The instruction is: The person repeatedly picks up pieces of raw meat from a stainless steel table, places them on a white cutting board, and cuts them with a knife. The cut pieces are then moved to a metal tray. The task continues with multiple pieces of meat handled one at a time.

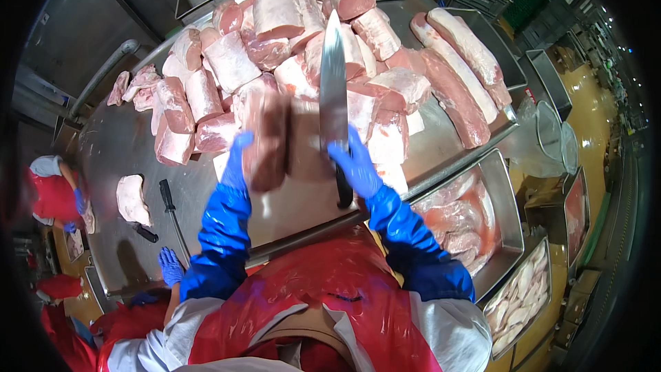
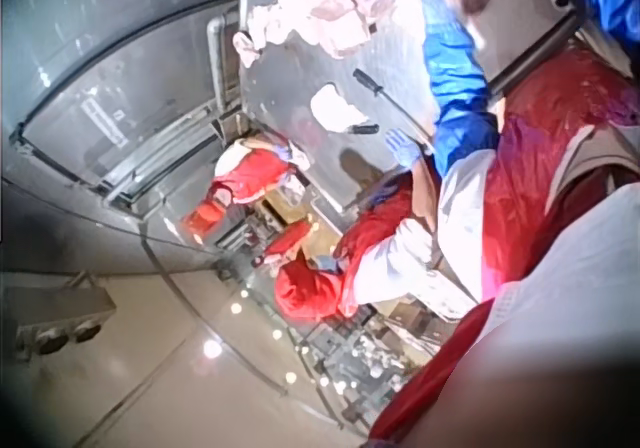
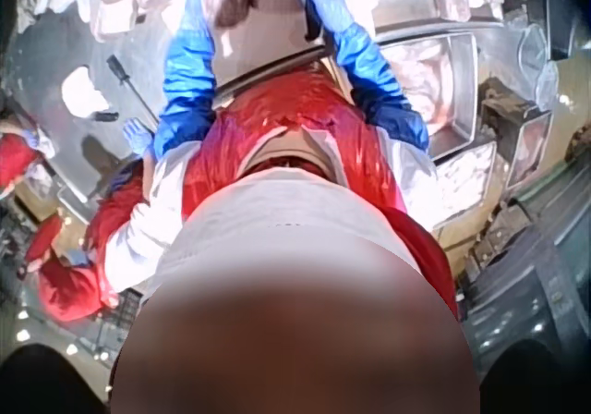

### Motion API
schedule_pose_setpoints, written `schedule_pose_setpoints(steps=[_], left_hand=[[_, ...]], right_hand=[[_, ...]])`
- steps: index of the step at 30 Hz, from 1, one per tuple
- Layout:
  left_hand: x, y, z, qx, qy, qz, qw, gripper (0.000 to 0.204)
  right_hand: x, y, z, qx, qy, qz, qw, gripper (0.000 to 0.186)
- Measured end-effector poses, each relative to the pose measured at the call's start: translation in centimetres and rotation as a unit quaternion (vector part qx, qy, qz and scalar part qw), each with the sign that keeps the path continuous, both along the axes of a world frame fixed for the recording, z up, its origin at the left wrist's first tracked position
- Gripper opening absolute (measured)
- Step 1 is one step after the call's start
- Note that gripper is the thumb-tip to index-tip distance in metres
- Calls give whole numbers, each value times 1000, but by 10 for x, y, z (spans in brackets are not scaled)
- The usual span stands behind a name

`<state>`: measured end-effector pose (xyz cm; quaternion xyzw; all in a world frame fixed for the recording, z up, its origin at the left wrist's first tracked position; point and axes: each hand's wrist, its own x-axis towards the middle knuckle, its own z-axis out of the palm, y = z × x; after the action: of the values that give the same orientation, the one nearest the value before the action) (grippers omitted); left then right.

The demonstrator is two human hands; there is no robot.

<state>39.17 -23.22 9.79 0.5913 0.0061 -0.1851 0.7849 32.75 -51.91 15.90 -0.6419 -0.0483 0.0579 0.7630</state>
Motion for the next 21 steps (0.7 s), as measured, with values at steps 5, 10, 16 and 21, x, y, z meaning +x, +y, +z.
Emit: schedule_pose_setpoints(steps=[5, 10, 16, 21], left_hand=[[134, -110, 195, 262, -319, 156, 898, 88], [274, -148, 211, 754, -243, 123, 597, 92], [339, -161, 179, 782, -254, 8, 569, 65], [184, -237, 144, 607, -597, 69, 520, 38]], right_hand=[[179, -47, 103, -61, -116, -77, 988, 41], [213, -71, 135, 1, -47, -81, 996, 25], [161, -188, 61, 62, 75, -38, 994, 25], [21, -324, -11, -10, 122, -140, 983, 28]])
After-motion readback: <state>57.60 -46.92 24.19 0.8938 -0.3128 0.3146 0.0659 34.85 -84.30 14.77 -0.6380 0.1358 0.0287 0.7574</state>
